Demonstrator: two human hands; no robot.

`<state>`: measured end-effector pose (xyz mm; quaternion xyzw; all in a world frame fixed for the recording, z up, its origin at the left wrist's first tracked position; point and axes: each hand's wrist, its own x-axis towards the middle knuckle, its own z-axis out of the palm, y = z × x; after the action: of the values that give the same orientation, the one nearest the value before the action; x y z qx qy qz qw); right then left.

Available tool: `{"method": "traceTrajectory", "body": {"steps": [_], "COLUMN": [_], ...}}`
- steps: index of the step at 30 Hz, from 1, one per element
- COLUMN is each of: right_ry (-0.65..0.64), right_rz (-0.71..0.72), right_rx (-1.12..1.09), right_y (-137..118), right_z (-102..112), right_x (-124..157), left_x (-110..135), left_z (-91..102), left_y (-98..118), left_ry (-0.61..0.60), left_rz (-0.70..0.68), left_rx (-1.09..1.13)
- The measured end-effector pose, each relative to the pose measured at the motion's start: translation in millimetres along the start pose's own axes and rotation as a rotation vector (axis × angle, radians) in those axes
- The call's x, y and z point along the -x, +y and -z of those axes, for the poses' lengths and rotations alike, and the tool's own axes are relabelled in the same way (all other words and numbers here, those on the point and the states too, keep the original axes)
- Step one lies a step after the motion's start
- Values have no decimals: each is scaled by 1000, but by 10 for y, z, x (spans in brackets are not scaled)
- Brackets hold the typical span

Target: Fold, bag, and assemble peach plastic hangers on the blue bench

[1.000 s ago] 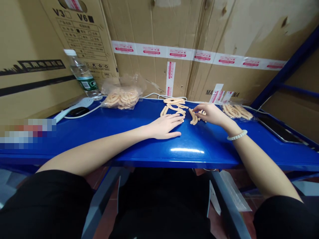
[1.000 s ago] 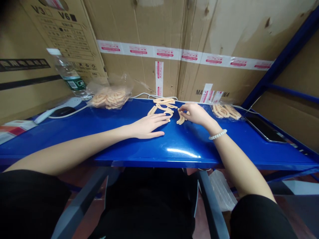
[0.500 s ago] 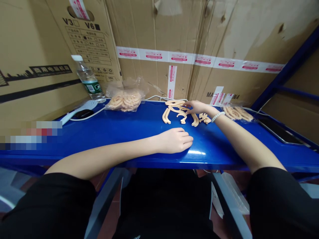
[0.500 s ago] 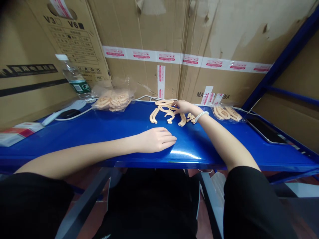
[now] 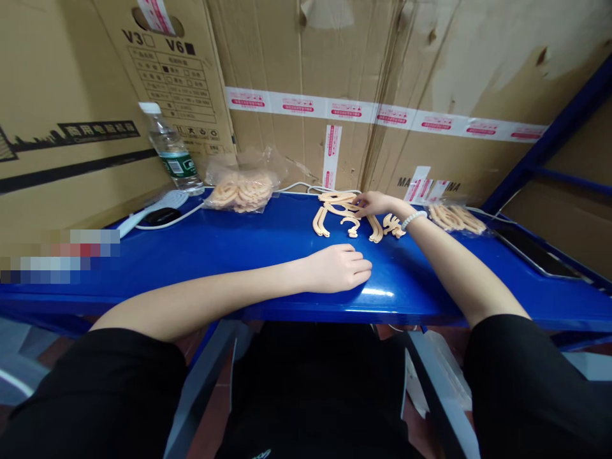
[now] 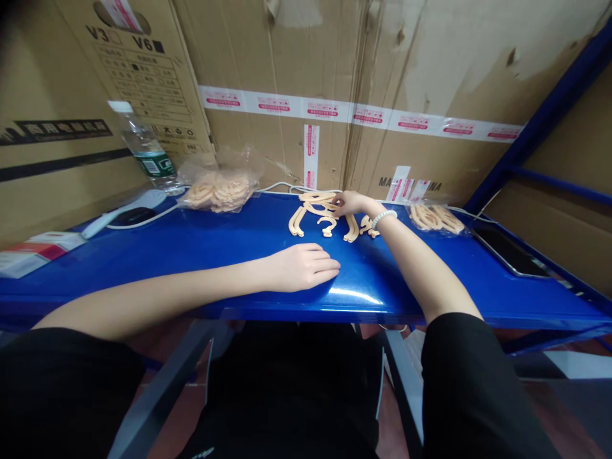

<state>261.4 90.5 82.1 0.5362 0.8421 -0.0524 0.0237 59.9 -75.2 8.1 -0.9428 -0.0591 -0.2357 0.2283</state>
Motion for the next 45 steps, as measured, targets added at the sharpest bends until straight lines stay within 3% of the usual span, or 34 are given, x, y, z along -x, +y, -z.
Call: {"method": "traceTrajectory", "body": {"steps": [14,23,28,33,35,41,45], "right_ry": [6,120,276,352,394,493,577], "right_rz": [-8,-22,41,23,-6,-79,-86], "right_rx": [17,-50,-289,-884,-1019,-1189,-1244], "right_y": [43,86,93,22,1,51,97], "right_z": [-79,-61,-42,-79,-85,-126,-197], "right_x": [-141,-111,4,106,159,381,485], "left_x": [-2,-10,-6,-2,4,47,56], "left_z": [3,-5,3,16,19,-33,-74], "left_y": [-11,-7,-10,-54,-98,-242,-295], "left_ry": [-31,-66,-79,-137,-166,-298,-334], "left_rz": [4,27,46,94,151,418,471], "left_rx": [-14,-3,24,66,87,154,206]}}
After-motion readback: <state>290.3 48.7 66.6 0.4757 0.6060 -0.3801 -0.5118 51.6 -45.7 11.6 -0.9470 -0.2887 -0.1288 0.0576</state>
